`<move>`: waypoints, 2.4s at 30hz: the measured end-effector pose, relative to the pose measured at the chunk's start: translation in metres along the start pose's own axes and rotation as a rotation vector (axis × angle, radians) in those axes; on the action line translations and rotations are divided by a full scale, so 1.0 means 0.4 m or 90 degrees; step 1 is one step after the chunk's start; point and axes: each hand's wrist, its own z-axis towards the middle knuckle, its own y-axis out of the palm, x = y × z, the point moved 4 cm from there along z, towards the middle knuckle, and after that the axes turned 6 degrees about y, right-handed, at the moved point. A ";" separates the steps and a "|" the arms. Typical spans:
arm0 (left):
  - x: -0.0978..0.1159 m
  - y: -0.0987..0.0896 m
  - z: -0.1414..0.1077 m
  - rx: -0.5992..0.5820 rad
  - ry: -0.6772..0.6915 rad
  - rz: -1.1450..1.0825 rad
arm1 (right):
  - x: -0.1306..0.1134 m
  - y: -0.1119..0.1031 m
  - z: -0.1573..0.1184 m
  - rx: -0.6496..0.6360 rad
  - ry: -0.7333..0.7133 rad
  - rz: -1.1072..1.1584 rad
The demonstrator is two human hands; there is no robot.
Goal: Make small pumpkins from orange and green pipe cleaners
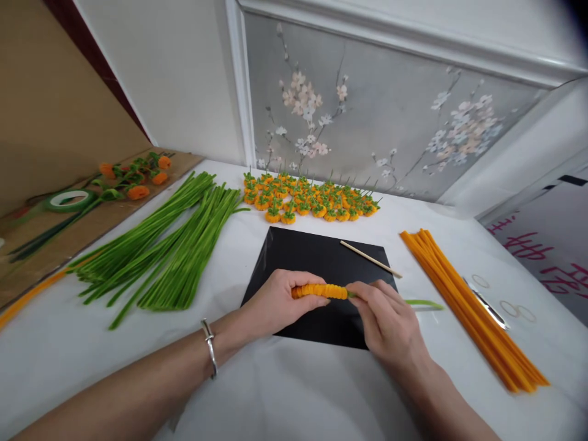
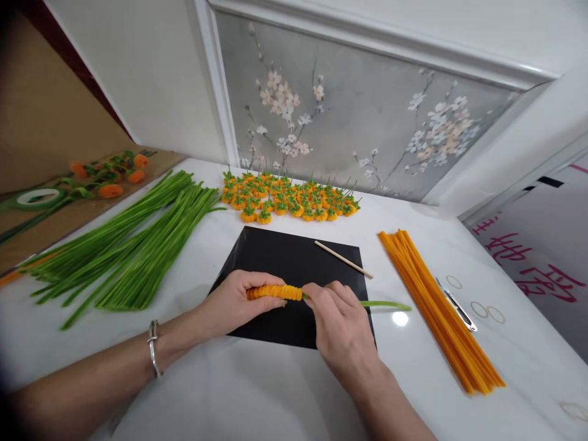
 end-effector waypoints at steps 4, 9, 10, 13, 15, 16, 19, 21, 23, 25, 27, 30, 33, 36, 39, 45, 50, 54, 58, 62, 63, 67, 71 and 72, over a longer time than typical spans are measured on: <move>0.011 -0.007 -0.001 -0.013 0.025 -0.004 | 0.013 -0.012 0.000 0.004 0.003 -0.047; 0.024 -0.031 0.003 0.053 0.076 0.067 | 0.039 -0.018 -0.003 0.005 0.029 -0.049; 0.025 -0.031 0.003 0.051 0.080 0.079 | 0.040 -0.017 -0.004 0.000 0.030 -0.047; 0.025 -0.026 0.004 0.033 0.079 0.085 | 0.040 -0.013 -0.007 -0.015 0.030 -0.037; 0.024 -0.022 0.003 0.024 0.076 0.078 | 0.039 -0.010 -0.008 -0.026 0.030 -0.028; 0.024 -0.020 0.002 0.020 0.076 0.075 | 0.038 -0.008 -0.008 -0.032 0.029 -0.025; 0.022 -0.015 0.000 0.015 0.078 0.068 | 0.032 -0.003 -0.007 -0.040 0.016 -0.018; 0.021 -0.012 -0.001 0.015 0.077 0.065 | 0.026 0.001 -0.006 -0.037 0.001 -0.013; 0.017 -0.011 -0.001 0.017 0.071 0.061 | 0.025 0.004 -0.006 -0.042 -0.001 -0.006; 0.014 -0.011 -0.001 0.017 0.066 0.058 | 0.033 0.006 -0.008 -0.057 0.021 0.001; 0.012 -0.012 -0.001 0.017 0.063 0.055 | 0.051 0.003 -0.011 -0.075 0.052 -0.003; 0.010 -0.016 0.001 0.024 0.048 0.050 | 0.082 -0.010 -0.014 -0.095 0.067 -0.040; 0.009 -0.022 0.002 0.040 0.030 0.050 | 0.103 -0.026 -0.013 -0.096 0.031 -0.069; 0.010 -0.025 0.002 0.052 0.029 0.051 | 0.105 -0.037 -0.010 -0.086 -0.026 -0.066; 0.007 -0.024 0.002 0.044 0.027 0.048 | 0.095 -0.039 -0.006 -0.071 -0.041 -0.070; 0.003 -0.014 0.000 0.015 0.036 0.056 | 0.057 -0.020 0.001 -0.057 -0.028 -0.032; 0.001 -0.008 -0.001 -0.005 0.037 0.066 | 0.046 -0.003 -0.002 -0.053 -0.036 -0.003; 0.002 -0.013 0.002 0.007 0.032 0.071 | 0.080 -0.008 -0.009 -0.090 0.006 -0.030; 0.002 -0.023 0.006 0.024 0.020 0.086 | 0.104 -0.027 -0.009 -0.100 0.006 -0.041; 0.006 -0.020 0.007 -0.019 0.039 0.109 | 0.101 -0.036 -0.005 -0.061 0.019 -0.040; 0.007 -0.018 0.006 -0.030 0.042 0.115 | 0.098 -0.034 -0.004 -0.057 0.018 -0.039; 0.012 -0.007 0.001 -0.077 0.053 0.125 | 0.083 -0.021 -0.003 -0.058 0.004 -0.024; 0.014 0.004 -0.004 -0.109 0.050 0.126 | 0.066 -0.008 -0.003 -0.055 -0.008 0.003; 0.014 0.005 -0.004 -0.110 0.050 0.126 | 0.064 -0.006 -0.003 -0.057 -0.006 0.007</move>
